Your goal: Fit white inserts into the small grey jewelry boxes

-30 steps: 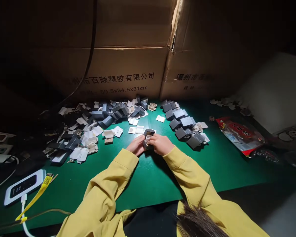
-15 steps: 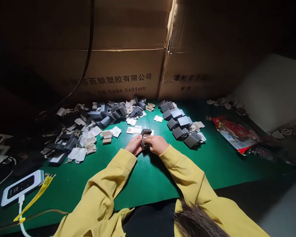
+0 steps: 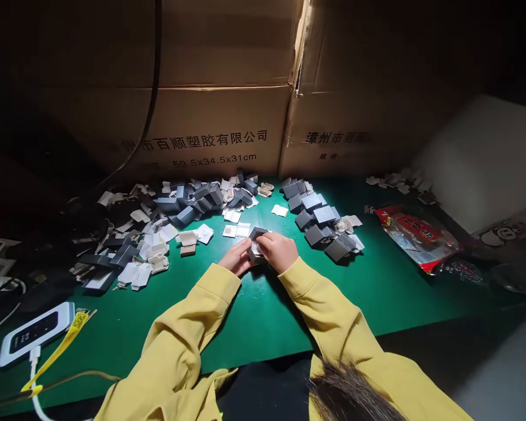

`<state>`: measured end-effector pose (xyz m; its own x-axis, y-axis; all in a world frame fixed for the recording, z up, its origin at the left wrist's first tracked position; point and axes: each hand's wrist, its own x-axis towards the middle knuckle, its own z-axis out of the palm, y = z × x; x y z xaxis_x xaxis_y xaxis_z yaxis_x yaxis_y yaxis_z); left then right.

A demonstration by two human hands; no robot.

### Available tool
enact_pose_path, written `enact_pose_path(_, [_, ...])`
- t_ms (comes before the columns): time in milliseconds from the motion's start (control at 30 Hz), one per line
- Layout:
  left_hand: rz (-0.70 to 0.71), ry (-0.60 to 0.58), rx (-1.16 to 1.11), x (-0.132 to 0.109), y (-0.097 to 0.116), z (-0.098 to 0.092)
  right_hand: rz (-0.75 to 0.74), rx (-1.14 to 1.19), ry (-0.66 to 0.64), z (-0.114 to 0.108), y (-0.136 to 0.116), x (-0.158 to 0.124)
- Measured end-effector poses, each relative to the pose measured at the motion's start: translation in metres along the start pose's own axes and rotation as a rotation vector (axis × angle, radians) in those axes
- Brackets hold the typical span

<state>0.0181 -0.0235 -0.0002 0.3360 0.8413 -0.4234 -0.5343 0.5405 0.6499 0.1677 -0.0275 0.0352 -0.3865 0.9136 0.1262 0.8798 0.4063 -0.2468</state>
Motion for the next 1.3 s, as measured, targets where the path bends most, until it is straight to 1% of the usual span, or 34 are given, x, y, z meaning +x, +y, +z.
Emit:
enact_pose_path(100, [0.002, -0.007, 0.009, 0.000, 0.000, -0.001, 0.018, -0.010, -0.058, 0.002, 0.001, 0.003])
enact_pose_path(167, [0.011, -0.009, 0.021, -0.001, -0.001, -0.002, 0.015, -0.022, -0.071, 0.002, 0.002, 0.004])
enact_pose_path(333, [0.019, -0.042, 0.036, -0.001, -0.001, -0.005, -0.001, -0.071, -0.049, 0.002, 0.002, 0.003])
enact_pose_path(433, [0.030, -0.071, 0.041, 0.000, -0.001, -0.006, -0.023, -0.105, -0.025, 0.007, 0.000, 0.002])
enact_pose_path(567, [0.059, -0.086, 0.056, 0.004, 0.000, -0.009, 0.035, -0.100, 0.026, 0.015, -0.005, 0.002])
enact_pose_path(767, [0.120, -0.160, 0.053, 0.008, -0.003, -0.014, 0.074, -0.061, 0.005, 0.016, -0.010, 0.001])
enact_pose_path(900, [0.153, -0.141, 0.019, 0.008, -0.001, -0.013, 0.075, -0.038, 0.033, 0.017, -0.010, 0.002])
enact_pose_path(1000, [0.142, -0.113, -0.003, 0.002, 0.003, -0.010, 0.011, -0.006, 0.047, 0.017, -0.004, 0.003])
enact_pose_path(1067, [0.115, -0.085, 0.004, -0.003, 0.005, -0.007, -0.057, 0.044, 0.112, 0.014, 0.001, 0.002])
enact_pose_path(1133, [0.085, -0.066, 0.021, -0.008, 0.007, -0.005, -0.097, 0.102, 0.230, 0.012, 0.006, 0.001])
enact_pose_path(1233, [0.061, -0.091, 0.019, -0.012, 0.010, -0.004, -0.066, 0.154, 0.386, 0.011, 0.011, 0.000])
enact_pose_path(1300, [0.046, -0.104, -0.003, -0.013, 0.014, -0.006, -0.022, 0.168, 0.418, 0.015, 0.013, 0.001])
